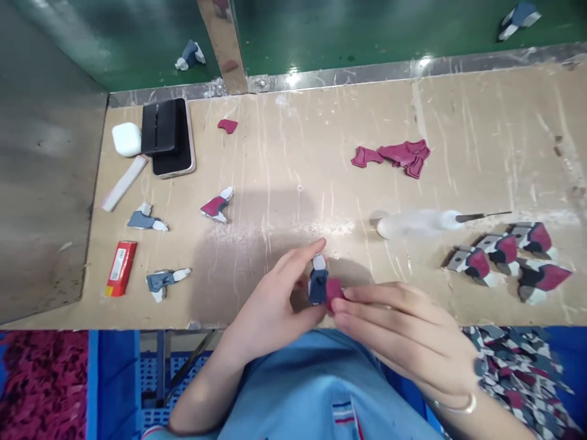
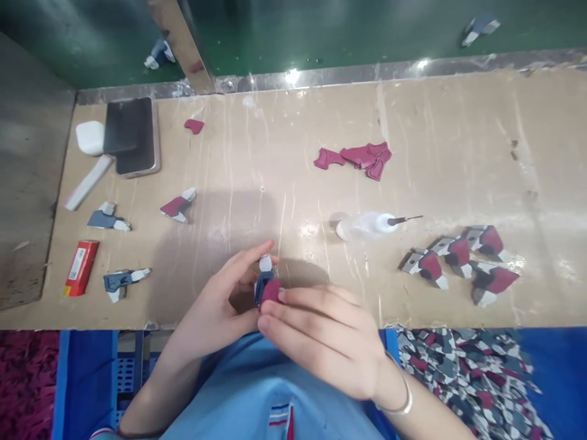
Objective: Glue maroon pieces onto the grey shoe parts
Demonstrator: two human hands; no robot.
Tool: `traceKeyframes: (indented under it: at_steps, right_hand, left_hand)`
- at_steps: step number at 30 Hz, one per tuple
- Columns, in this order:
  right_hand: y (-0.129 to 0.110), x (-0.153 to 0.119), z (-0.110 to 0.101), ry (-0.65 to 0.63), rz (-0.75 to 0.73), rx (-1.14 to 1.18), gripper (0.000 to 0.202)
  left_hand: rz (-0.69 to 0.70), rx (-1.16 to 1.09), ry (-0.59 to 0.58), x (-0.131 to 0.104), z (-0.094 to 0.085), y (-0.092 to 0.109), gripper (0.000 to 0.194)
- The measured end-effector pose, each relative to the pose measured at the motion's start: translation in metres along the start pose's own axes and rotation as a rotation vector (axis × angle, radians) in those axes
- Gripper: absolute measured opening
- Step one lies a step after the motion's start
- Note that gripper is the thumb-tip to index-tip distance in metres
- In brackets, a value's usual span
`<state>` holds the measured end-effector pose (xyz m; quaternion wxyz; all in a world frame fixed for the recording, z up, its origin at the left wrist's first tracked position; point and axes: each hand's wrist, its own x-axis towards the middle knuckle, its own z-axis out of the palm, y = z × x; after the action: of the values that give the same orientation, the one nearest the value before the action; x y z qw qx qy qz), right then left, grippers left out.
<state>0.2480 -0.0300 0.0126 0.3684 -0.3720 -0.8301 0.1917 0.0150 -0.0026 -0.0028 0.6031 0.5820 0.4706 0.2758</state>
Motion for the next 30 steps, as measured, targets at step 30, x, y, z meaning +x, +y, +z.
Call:
traceKeyframes:
  at_steps: [30]
  right_hand:
    - [0.003,0.01,0.06,0.277,0.288,0.527,0.046]
  left_hand:
    - [-0.075,-0.439,0.167,-0.019,0.0,0.002,0.063]
